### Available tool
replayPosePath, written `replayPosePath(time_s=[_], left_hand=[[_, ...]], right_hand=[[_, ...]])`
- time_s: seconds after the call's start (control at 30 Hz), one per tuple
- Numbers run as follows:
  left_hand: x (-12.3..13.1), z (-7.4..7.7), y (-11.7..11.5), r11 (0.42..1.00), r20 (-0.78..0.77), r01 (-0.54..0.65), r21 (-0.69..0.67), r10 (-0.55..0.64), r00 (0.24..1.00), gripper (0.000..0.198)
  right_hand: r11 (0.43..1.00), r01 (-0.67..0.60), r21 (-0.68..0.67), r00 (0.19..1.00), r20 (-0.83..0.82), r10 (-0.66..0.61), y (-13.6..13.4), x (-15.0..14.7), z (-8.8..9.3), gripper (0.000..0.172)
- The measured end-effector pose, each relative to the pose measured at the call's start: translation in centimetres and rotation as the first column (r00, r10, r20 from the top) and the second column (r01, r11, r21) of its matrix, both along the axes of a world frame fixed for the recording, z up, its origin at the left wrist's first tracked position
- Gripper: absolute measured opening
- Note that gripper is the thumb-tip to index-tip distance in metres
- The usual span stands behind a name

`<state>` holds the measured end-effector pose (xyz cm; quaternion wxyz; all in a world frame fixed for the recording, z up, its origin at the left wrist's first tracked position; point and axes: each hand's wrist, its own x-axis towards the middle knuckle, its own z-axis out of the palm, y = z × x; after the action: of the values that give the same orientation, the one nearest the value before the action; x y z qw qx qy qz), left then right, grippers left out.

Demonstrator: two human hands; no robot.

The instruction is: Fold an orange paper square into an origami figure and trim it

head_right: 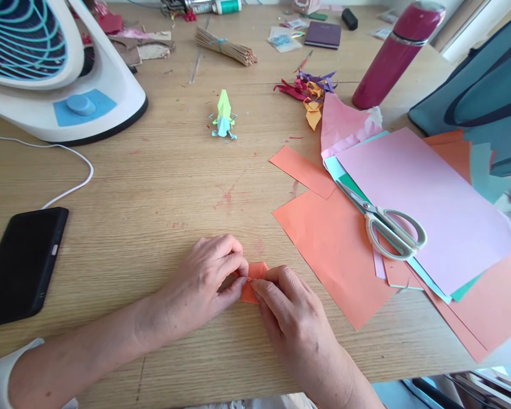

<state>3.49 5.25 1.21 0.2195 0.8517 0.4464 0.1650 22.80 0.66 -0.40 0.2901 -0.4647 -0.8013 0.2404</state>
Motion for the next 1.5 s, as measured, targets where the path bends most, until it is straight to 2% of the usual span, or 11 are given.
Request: replayPosePath(time_s=[0.33, 0.47, 0.63, 0.9, 1.1, 1.5], left_hand=[[0.3, 0.1, 0.2, 0.998, 0.032, -0.036, -0.053, 0.038, 0.999, 0.013], [0.3, 0.0, 0.3, 0.996, 0.051, -0.045, -0.071, 0.049, 0.998, 0.013], [0.1, 0.0, 0.5, 0.993, 0.049, -0.045, -0.107, 0.05, 0.998, 0.013], [-0.6, 0.3, 0.9, 0.992, 0.057, -0.012, -0.125, 0.019, 0.998, 0.015], [-1.1, 0.3, 1.2, 0.987, 0.049, 0.008, -0.157, 0.0, 0.999, 0.019], [-0.8, 0.6, 1.2, 0.994, -0.03, 0.008, -0.11, -0.011, 0.999, 0.02]], right_hand=[[1.0, 0.012, 0.02, 1.0, 0.019, -0.012, 0.1, -0.1, 0.0, 0.022], [0.996, -0.058, 0.064, 0.997, 0.054, 0.054, 0.0, 0.3, 0.2, 0.026], [0.978, -0.149, 0.145, 0.981, 0.143, 0.129, -0.4, 0.8, -0.2, 0.041], [0.967, -0.232, 0.101, 0.95, 0.239, 0.203, -1.1, 1.5, -1.1, 0.049], [0.97, -0.231, 0.076, 0.948, 0.24, 0.207, -1.3, 1.6, -1.5, 0.053], [0.965, -0.259, 0.03, 0.929, 0.28, 0.241, -1.0, 1.5, -0.8, 0.055]])
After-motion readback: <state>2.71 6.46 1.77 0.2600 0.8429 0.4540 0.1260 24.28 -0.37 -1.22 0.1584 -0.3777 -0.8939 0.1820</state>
